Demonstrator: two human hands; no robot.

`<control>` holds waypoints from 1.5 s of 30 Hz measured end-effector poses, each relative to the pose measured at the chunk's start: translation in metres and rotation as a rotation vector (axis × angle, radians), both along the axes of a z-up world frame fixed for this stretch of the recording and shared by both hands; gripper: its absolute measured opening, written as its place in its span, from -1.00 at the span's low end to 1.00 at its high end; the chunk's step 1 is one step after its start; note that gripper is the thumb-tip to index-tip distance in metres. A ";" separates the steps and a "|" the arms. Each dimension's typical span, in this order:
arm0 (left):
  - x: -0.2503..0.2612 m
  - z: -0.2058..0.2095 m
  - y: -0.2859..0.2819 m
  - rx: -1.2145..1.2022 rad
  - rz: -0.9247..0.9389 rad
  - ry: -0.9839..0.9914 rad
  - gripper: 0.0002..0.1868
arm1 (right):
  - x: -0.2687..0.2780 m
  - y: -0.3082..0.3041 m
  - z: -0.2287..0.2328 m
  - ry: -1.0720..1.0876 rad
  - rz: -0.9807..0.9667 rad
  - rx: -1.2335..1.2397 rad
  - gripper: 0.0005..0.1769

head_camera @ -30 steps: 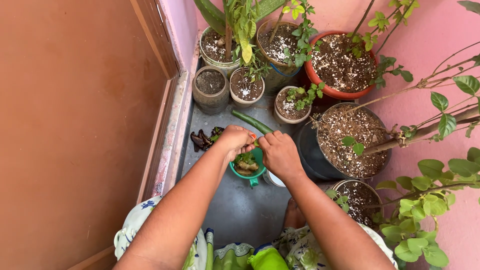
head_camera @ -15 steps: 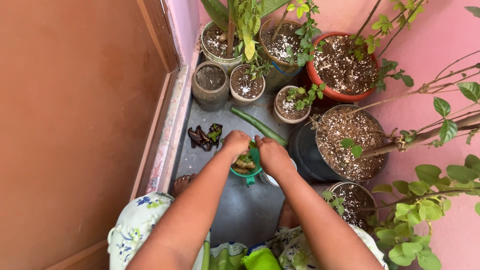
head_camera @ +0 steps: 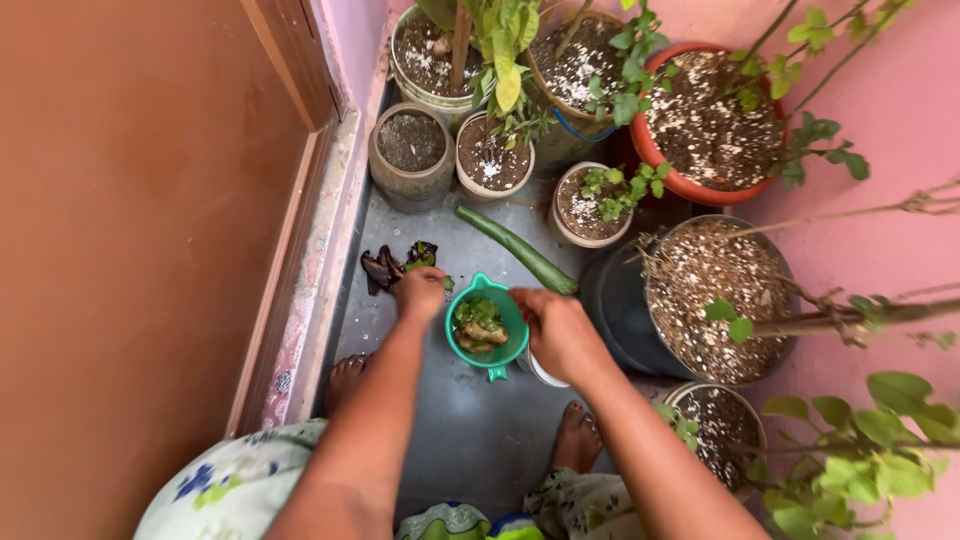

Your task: The recorder is shown breaking an aloe vera leaf into small pieces and placing them into a small green bucket for some gardening purpose.

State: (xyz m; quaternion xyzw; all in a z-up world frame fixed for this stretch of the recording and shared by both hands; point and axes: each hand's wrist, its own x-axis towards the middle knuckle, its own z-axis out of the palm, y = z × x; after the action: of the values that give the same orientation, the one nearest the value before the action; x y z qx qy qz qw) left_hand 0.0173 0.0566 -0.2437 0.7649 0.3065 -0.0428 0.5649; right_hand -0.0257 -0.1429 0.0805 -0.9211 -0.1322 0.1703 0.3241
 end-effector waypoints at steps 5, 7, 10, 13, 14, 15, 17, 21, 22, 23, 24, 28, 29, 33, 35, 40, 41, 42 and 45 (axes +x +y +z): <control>0.010 0.006 0.024 0.266 -0.233 0.106 -0.78 | -0.008 -0.003 -0.025 -0.009 0.094 -0.034 -0.53; 0.013 0.012 0.019 0.281 -0.343 0.238 -0.72 | -0.008 -0.004 -0.021 0.007 0.115 -0.027 -0.54; 0.017 -0.036 0.008 0.547 -0.641 0.199 -0.75 | -0.004 -0.015 -0.019 0.086 0.016 0.057 -0.51; 0.026 -0.097 -0.006 0.741 -0.827 0.191 -0.78 | 0.001 -0.031 -0.034 0.176 -0.148 0.057 -0.59; 0.029 -0.108 -0.010 0.808 -0.872 0.079 -0.77 | 0.001 -0.032 -0.035 0.256 -0.195 0.096 -0.60; 0.030 -0.119 -0.016 0.872 -0.915 -0.033 -0.76 | -0.001 -0.033 -0.036 0.338 -0.240 0.134 -0.61; 0.034 -0.129 -0.021 0.923 -0.974 -0.021 -0.75 | -0.002 -0.031 -0.033 0.362 -0.199 0.144 -0.62; 0.042 -0.120 -0.024 0.931 -1.040 -0.011 -0.75 | 0.001 -0.031 -0.026 0.381 -0.122 0.062 -0.58; 0.042 -0.119 -0.022 0.928 -1.045 -0.008 -0.75 | 0.001 -0.033 -0.027 0.386 -0.125 0.063 -0.58; 0.045 -0.116 -0.019 0.908 -1.059 0.020 -0.74 | 0.001 -0.034 -0.028 0.363 -0.127 0.084 -0.61; 0.047 -0.113 -0.016 0.888 -1.073 0.047 -0.74 | 0.001 -0.035 -0.028 0.340 -0.128 0.106 -0.64; 0.050 -0.065 0.005 0.715 -0.946 0.097 -0.78 | 0.004 -0.025 -0.016 0.571 -0.192 -0.068 -0.59; 0.056 -0.054 0.011 0.567 -0.844 0.035 -0.79 | 0.006 -0.023 -0.014 0.477 -0.156 0.000 -0.58; 0.067 -0.042 0.026 0.017 -0.458 -0.117 -0.69 | 0.000 -0.029 -0.036 0.102 0.003 0.064 -0.64; 0.070 -0.007 0.026 -0.094 -0.490 -0.109 -0.70 | 0.003 -0.019 -0.029 0.181 -0.063 0.047 -0.62; 0.050 0.097 0.000 -0.399 -0.679 -0.049 -0.69 | 0.005 -0.016 -0.062 0.250 -0.173 0.190 -0.55; 0.040 0.125 -0.008 -0.427 -0.692 -0.060 -0.70 | 0.006 -0.016 -0.068 0.219 -0.198 0.269 -0.46; 0.030 0.151 -0.016 -0.454 -0.707 -0.072 -0.71 | 0.008 -0.015 -0.074 0.187 -0.221 0.348 -0.35; -0.008 0.219 -0.026 -0.533 -0.657 -0.176 -0.73 | 0.007 -0.012 -0.059 0.226 -0.246 0.605 -0.39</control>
State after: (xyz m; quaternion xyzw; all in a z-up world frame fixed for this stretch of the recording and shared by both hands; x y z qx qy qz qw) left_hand 0.0092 0.0309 -0.0248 0.6501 -0.0245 -0.2326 0.7229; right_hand -0.0190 -0.1553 0.0214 -0.7678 -0.0279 0.1839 0.6131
